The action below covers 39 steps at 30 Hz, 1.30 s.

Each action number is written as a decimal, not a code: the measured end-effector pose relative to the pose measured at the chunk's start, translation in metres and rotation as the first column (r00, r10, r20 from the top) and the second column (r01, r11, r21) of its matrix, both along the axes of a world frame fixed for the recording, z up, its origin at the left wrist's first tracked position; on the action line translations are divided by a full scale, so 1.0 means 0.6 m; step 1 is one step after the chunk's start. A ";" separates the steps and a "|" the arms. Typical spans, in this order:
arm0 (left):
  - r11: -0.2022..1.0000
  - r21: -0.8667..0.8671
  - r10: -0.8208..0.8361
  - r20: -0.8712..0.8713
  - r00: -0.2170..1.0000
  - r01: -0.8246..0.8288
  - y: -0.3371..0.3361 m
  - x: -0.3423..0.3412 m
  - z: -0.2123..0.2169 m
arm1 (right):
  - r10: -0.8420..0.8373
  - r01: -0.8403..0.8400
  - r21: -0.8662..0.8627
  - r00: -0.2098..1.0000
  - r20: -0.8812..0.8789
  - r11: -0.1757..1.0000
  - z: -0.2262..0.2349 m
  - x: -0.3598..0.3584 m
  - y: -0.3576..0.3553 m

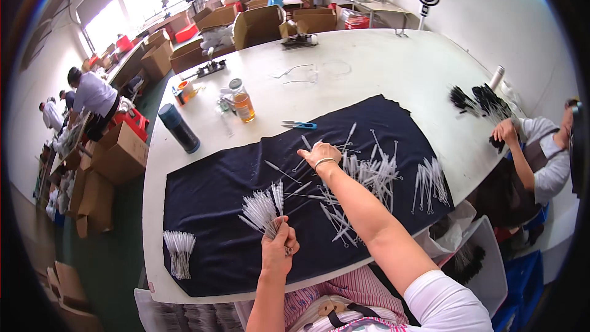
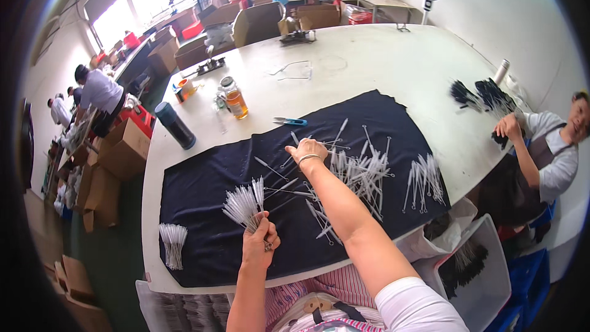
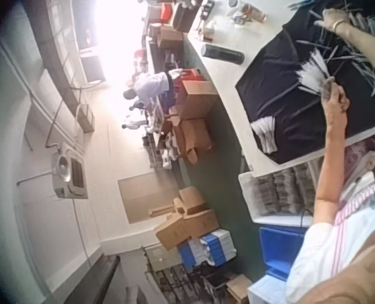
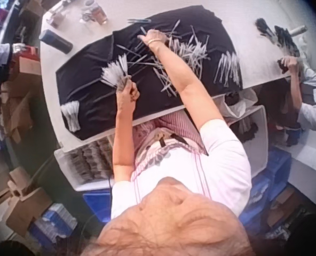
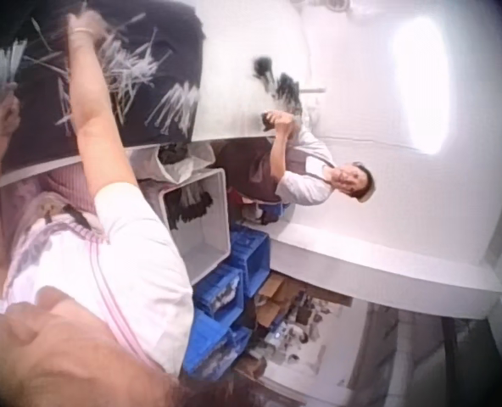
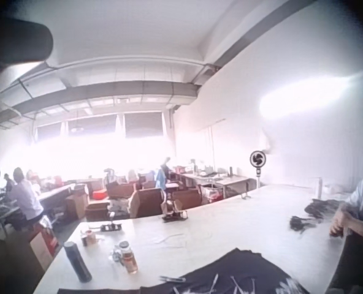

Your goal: The person gathers wire brushes from the table into bundles by hand and places the assembled bundles into a plastic storage container.

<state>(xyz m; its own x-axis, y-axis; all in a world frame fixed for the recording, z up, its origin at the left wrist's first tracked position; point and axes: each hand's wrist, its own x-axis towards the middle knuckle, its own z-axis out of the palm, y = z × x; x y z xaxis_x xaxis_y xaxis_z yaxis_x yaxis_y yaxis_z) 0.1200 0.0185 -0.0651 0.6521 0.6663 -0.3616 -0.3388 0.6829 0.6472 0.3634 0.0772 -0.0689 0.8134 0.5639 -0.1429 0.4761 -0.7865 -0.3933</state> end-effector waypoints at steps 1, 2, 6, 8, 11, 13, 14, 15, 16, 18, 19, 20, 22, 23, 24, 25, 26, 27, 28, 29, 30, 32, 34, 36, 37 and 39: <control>1.000 -0.005 0.015 -0.002 1.000 -0.015 0.002 0.005 -0.003 | 0.018 -0.017 -0.031 0.998 0.059 0.999 -0.007 -0.001 0.012; 0.997 0.036 0.074 -0.007 0.997 -0.074 0.003 0.011 -0.006 | 0.037 -0.030 -0.062 0.992 0.118 0.998 -0.014 -0.002 0.023; 0.976 0.136 0.182 -0.086 0.980 -0.169 0.016 0.018 -0.007 | -0.170 0.168 -0.027 0.981 -0.096 0.985 0.009 -0.026 0.066; 0.967 0.171 0.211 -0.118 0.970 -0.189 0.018 0.016 -0.007 | -0.193 0.193 -0.011 0.974 -0.119 0.981 0.003 -0.030 0.068; 0.948 0.257 0.232 -0.157 0.960 -0.187 0.019 0.014 -0.008 | -0.273 0.317 0.164 0.931 -0.244 0.934 -0.027 0.019 0.054; 0.941 0.299 0.215 -0.165 0.963 -0.159 0.013 0.020 -0.010 | -0.256 0.451 0.304 0.820 -0.511 0.839 -0.081 0.072 0.053; 0.938 0.301 0.225 -0.163 0.961 -0.169 0.012 0.019 -0.014 | -0.248 0.547 0.341 0.737 -0.629 0.764 -0.089 0.081 0.056; 0.934 0.302 0.250 -0.168 0.953 -0.192 0.014 0.009 -0.019 | -0.147 0.475 0.318 0.713 -0.685 0.821 -0.078 0.059 0.052; 0.933 0.302 0.253 -0.163 0.954 -0.195 0.011 0.003 -0.021 | -0.055 0.401 0.305 0.676 -0.735 0.864 -0.064 0.043 0.036; 0.962 0.138 0.250 -0.085 0.965 -0.237 0.001 -0.008 -0.022 | 0.264 -0.131 0.444 0.931 -0.252 0.886 -0.065 0.006 0.022; 0.961 0.147 0.246 -0.073 0.966 -0.234 -0.002 -0.009 -0.021 | 0.324 -0.257 0.380 0.938 -0.123 0.889 -0.063 -0.013 0.020; 0.970 0.056 0.240 -0.080 0.968 -0.236 -0.009 -0.010 -0.018 | 0.388 -0.371 0.297 0.922 0.000 0.880 -0.063 -0.034 0.019; 0.972 -0.030 0.230 -0.081 0.970 -0.233 -0.015 -0.017 -0.014 | 0.394 -0.389 -0.066 0.913 0.103 0.919 -0.022 -0.093 0.007; 0.976 -0.042 0.212 -0.060 0.975 -0.215 -0.017 -0.019 -0.011 | 0.413 -0.407 -0.077 0.906 0.096 0.910 -0.033 -0.089 0.016; 0.980 -0.058 0.188 -0.041 0.981 -0.190 -0.022 -0.020 -0.008 | 0.427 -0.420 -0.091 0.900 0.087 0.903 -0.049 -0.079 0.019; 0.983 -0.050 0.176 -0.046 0.983 -0.178 -0.023 -0.026 -0.009 | 0.385 -0.387 0.008 0.919 0.085 0.922 -0.046 -0.074 0.021; 0.983 -0.054 0.172 -0.050 0.984 -0.175 -0.021 -0.028 -0.014 | 0.314 -0.317 0.111 0.948 0.044 0.942 -0.043 -0.060 0.019; 0.981 -0.054 0.185 0.002 0.983 -0.185 -0.017 -0.034 -0.019 | 0.245 -0.250 0.177 0.968 0.051 0.952 -0.031 -0.055 0.017; 0.980 -0.054 0.194 0.055 0.980 -0.191 -0.016 -0.035 -0.019 | 0.169 -0.176 0.242 0.984 0.053 0.954 -0.019 -0.049 0.013; 0.963 -0.083 0.258 0.016 0.966 -0.256 -0.018 -0.031 -0.014 | 0.232 -0.231 0.256 0.972 0.024 0.939 -0.009 -0.045 0.006; 0.961 -0.087 0.263 0.008 0.965 -0.262 -0.018 -0.038 -0.012 | 0.300 -0.287 0.274 0.954 -0.005 0.918 0.001 -0.051 -0.002; 0.975 -0.062 0.215 -0.011 0.977 -0.215 -0.013 -0.067 -0.013 | 0.582 -0.582 0.103 0.812 0.025 0.807 0.014 -0.100 -0.021; 0.984 -0.001 0.178 -0.044 0.983 -0.179 -0.023 -0.070 -0.021 | 0.724 -0.698 -0.194 0.679 0.122 0.689 -0.003 -0.138 -0.032; 0.987 -0.019 0.155 -0.106 0.982 -0.158 -0.044 -0.037 -0.014 | 0.668 -0.652 -0.158 0.737 0.098 0.742 0.002 -0.127 -0.056; 0.990 -0.066 0.118 -0.053 0.992 -0.121 -0.047 -0.036 -0.011 | 0.660 -0.647 -0.136 0.741 0.122 0.751 -0.001 -0.120 -0.063; 0.986 -0.142 0.097 0.057 0.994 -0.088 -0.053 -0.042 -0.018 | 0.666 -0.657 -0.121 0.714 0.215 0.744 -0.014 -0.103 -0.076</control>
